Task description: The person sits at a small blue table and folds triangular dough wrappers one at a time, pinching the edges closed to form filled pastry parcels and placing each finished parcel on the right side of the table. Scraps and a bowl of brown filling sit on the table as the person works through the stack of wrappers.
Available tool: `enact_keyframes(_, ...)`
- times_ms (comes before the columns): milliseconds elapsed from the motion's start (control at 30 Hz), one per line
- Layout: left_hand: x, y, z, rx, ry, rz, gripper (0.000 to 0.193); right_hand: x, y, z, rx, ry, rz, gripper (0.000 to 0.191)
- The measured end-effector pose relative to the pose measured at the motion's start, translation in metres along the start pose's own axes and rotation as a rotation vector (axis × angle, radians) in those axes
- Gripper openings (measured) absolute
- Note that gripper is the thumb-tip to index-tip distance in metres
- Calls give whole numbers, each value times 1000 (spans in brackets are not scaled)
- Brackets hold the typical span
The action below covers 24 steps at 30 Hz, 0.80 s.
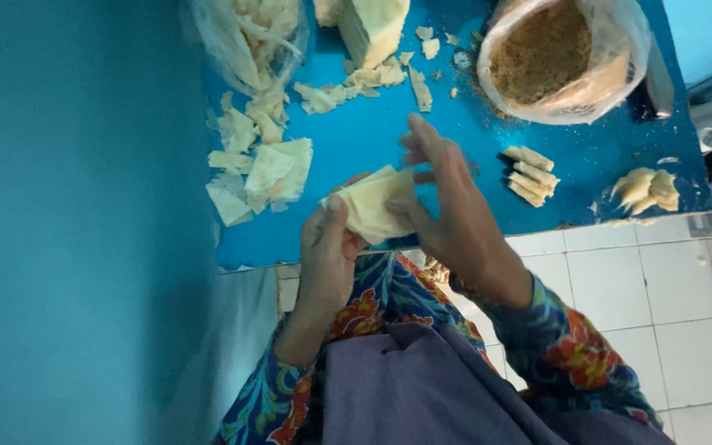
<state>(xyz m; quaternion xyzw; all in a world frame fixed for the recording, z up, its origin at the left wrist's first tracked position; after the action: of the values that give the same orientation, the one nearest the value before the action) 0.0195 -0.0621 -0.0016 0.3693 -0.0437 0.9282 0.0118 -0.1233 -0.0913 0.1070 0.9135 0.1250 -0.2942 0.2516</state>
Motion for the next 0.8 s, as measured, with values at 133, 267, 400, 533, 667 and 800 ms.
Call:
enact_keyframes(133,0,-2,-4,26,77,54,53,8,-28,-10,-112,-83,5,74)
enact_keyframes(267,-10,-10,-9,-29,513,215,53,16,-30,5,42,22,6,66)
enact_keyframes(400,-7,-7,-7,50,478,186,50,17,-25,36,447,442,-52,63)
enact_keyframes(533,9,-4,1,151,418,57,51,18,-30,53,585,704,-13,58)
enact_keyframes(667,12,-6,11,59,595,139,55,23,-39,82,696,932,54,50)
enact_keyframes(800,2,-13,37,77,884,313,56,-10,-32,90,539,995,142,51)
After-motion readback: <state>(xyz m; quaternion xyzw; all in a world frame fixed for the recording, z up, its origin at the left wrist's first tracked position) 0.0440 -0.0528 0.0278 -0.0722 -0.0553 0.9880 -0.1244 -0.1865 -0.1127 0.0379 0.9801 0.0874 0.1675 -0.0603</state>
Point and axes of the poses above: each hand's wrist, its own y-axis towards the middle knuckle, its own x-axis out of the palm, z = x × y, the point moved 6 cm from there along y, towards the middle knuckle
